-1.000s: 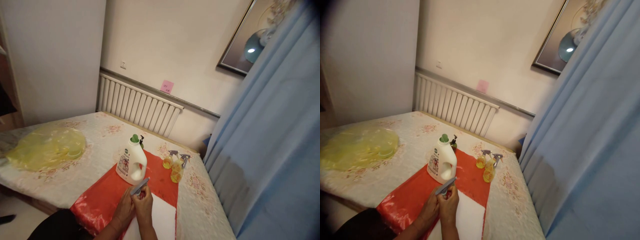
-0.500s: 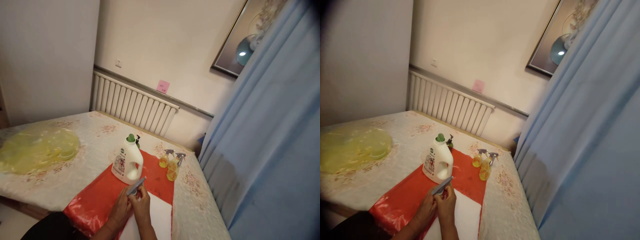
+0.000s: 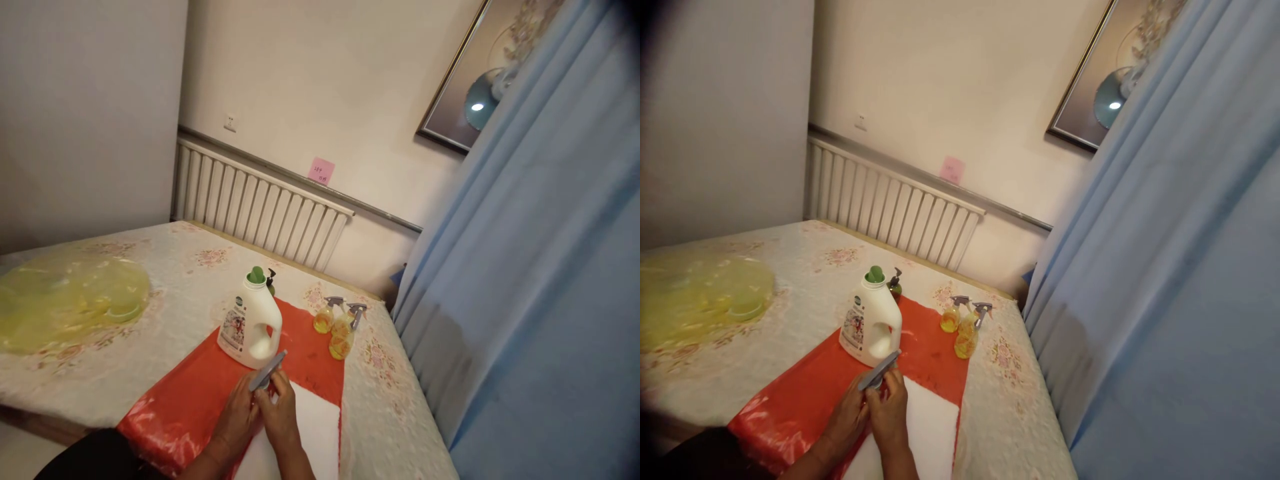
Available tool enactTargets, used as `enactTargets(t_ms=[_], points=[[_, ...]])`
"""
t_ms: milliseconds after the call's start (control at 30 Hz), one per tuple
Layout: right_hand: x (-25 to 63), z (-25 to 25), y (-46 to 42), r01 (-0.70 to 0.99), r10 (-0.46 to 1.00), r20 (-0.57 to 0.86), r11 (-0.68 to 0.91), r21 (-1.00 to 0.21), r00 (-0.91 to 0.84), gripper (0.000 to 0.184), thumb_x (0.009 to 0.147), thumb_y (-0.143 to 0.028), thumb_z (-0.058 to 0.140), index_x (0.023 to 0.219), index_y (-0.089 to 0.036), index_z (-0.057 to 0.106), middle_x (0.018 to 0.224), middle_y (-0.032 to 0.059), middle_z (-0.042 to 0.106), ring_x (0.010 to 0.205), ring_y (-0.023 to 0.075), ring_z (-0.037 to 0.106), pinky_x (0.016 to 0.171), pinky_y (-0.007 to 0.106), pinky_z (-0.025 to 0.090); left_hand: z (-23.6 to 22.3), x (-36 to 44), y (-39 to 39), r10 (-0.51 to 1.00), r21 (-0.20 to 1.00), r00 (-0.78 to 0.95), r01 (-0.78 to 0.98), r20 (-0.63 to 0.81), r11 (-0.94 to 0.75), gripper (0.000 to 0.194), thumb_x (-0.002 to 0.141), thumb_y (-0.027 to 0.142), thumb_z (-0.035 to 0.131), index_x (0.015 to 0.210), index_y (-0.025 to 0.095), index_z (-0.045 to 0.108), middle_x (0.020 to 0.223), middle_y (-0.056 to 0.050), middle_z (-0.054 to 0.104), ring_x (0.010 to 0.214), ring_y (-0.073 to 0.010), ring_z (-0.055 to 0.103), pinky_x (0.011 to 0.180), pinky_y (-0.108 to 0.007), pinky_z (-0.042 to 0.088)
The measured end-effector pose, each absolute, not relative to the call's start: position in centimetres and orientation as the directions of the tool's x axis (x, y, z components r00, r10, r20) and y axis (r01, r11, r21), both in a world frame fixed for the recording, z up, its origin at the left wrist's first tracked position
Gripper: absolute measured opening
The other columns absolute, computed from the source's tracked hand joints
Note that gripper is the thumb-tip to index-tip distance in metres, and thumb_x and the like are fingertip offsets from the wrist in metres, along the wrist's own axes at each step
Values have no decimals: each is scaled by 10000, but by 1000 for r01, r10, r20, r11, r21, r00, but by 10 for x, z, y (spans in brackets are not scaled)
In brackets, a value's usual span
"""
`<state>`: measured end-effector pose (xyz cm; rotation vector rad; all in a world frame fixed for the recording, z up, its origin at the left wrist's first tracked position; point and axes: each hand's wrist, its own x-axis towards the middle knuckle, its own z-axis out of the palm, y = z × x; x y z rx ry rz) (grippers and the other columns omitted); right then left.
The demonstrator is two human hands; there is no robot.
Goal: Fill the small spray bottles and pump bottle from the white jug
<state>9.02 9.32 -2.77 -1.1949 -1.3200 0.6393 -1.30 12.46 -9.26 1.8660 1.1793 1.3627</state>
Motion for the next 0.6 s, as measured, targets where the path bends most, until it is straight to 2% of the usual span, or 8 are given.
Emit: enactTargets(t_ms=[300, 600], points=[[81, -37, 102, 207, 904, 270, 209, -956, 332, 212, 593, -110, 602, 789, -174, 652, 752, -5, 677, 681, 175, 610, 627, 246, 494, -81, -14, 119, 883, 819, 115, 334, 456, -466, 359, 821, 305, 517, 1125, 190, 668, 1054, -108, 730, 987, -258, 690, 885, -398, 571], [86, -27, 96, 252, 902, 344, 280, -926, 261, 220, 623, -114, 595, 792, -199, 708, 854, 3, 672, 806, 194, 620, 708, 257, 499, -99, -14, 128, 884, 821, 97, 336, 457, -461, 357, 833, 324, 520, 1138, 194, 651, 1089, -110, 718, 1036, -270, 678, 940, -432, 555]])
